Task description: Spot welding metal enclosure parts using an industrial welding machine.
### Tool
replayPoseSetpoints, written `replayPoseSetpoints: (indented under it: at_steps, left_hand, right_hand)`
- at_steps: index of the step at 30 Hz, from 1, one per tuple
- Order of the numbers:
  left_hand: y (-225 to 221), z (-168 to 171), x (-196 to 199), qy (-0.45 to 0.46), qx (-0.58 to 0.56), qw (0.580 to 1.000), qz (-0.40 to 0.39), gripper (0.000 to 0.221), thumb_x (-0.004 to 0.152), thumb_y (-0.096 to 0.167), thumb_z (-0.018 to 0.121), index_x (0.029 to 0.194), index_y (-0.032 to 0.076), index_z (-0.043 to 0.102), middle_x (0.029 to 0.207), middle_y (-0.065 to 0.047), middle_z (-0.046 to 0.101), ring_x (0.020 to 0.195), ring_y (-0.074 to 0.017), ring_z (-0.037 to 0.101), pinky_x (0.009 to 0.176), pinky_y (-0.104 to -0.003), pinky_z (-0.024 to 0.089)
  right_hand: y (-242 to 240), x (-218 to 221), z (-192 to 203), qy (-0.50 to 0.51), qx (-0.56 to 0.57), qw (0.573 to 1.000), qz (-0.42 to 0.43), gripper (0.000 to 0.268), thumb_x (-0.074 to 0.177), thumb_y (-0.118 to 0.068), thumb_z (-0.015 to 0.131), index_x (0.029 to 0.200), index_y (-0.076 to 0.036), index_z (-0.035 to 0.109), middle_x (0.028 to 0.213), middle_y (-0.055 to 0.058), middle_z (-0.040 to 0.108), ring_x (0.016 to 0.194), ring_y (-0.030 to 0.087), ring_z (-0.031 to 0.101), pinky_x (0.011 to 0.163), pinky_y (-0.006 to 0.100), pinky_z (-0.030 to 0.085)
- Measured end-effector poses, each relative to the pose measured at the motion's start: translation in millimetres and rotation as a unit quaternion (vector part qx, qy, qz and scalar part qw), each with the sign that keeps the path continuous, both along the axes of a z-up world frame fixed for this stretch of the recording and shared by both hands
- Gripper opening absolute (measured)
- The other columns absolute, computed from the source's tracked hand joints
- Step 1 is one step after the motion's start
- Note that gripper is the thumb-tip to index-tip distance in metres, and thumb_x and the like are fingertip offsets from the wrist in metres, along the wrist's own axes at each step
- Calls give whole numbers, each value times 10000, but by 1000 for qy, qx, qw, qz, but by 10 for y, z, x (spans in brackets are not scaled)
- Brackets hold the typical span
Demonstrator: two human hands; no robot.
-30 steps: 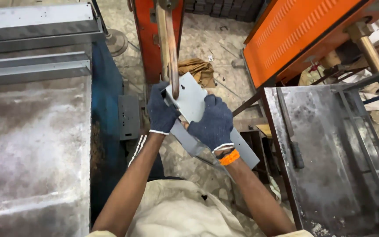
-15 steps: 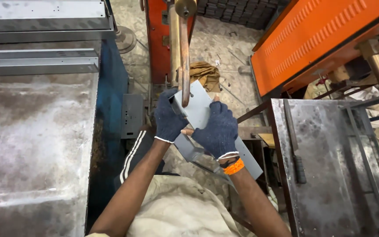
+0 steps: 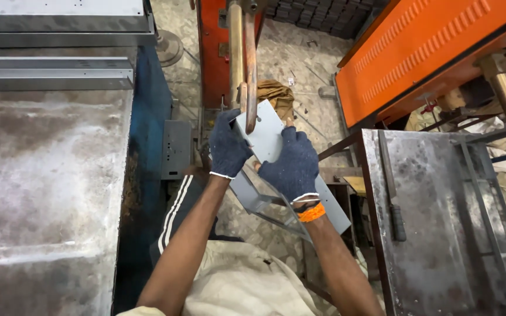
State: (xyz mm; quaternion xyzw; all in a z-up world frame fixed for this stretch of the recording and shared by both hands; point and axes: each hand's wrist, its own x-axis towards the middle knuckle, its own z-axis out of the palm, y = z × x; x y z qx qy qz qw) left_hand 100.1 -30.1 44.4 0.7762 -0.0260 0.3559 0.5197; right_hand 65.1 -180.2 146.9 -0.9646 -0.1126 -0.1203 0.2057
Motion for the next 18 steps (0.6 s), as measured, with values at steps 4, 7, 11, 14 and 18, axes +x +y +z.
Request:
replayPoseSetpoints:
  at_steps: [4, 7, 11, 14, 18]
  left_hand:
    - [-29, -26, -18, 27, 12, 999, 11, 679, 567, 65, 886, 1192, 81, 621, 1116, -130, 653, 1085, -334, 667, 928, -388, 537]
    - [-12, 0, -29, 28, -32, 999, -19, 693, 585, 143, 928, 1186, 75, 590, 1121, -122, 645, 1071, -311, 683, 922, -384, 538]
    - [-7, -68, -9, 22, -9, 1000, 2, 693, 581, 90, 927, 1196, 85, 607, 1131, -121, 662, 1077, -326, 678, 923, -389, 537]
    - [-22, -55, -25, 39, -7, 999, 6, 701, 550, 31, 888, 1189, 82, 605, 1103, -121, 654, 1040, -322, 672, 905, -386, 539]
    - [-45, -77, -103, 86, 7, 996, 14, 751, 472, 16, 891, 1166, 75, 609, 1053, -125, 646, 993, -327, 651, 858, -381, 523]
  right_hand:
    - [-35, -27, -3, -18, -8, 1000, 4, 824, 536, -383, 937, 1180, -2, 593, 993, 214, 629, 924, 417, 651, 771, 512, 538]
    - [-15, -47, 20, -2, 0, 1000, -3, 939, 530, -360, 923, 1294, 41, 552, 990, 227, 618, 890, 410, 656, 737, 496, 552]
    - [-25, -29, -36, -4, -9, 1000, 0, 884, 547, -379, 927, 1251, 18, 567, 1006, 223, 624, 915, 409, 660, 759, 502, 549]
    - [-16, -74, 39, -3, -5, 1000, -2, 989, 550, -371, 920, 1353, 44, 519, 1015, 231, 624, 904, 409, 657, 753, 500, 546]
    - [-45, -83, -54, -57, -14, 998, 11, 1052, 564, -381, 915, 1406, 80, 487, 1024, 241, 624, 900, 414, 650, 768, 503, 536]
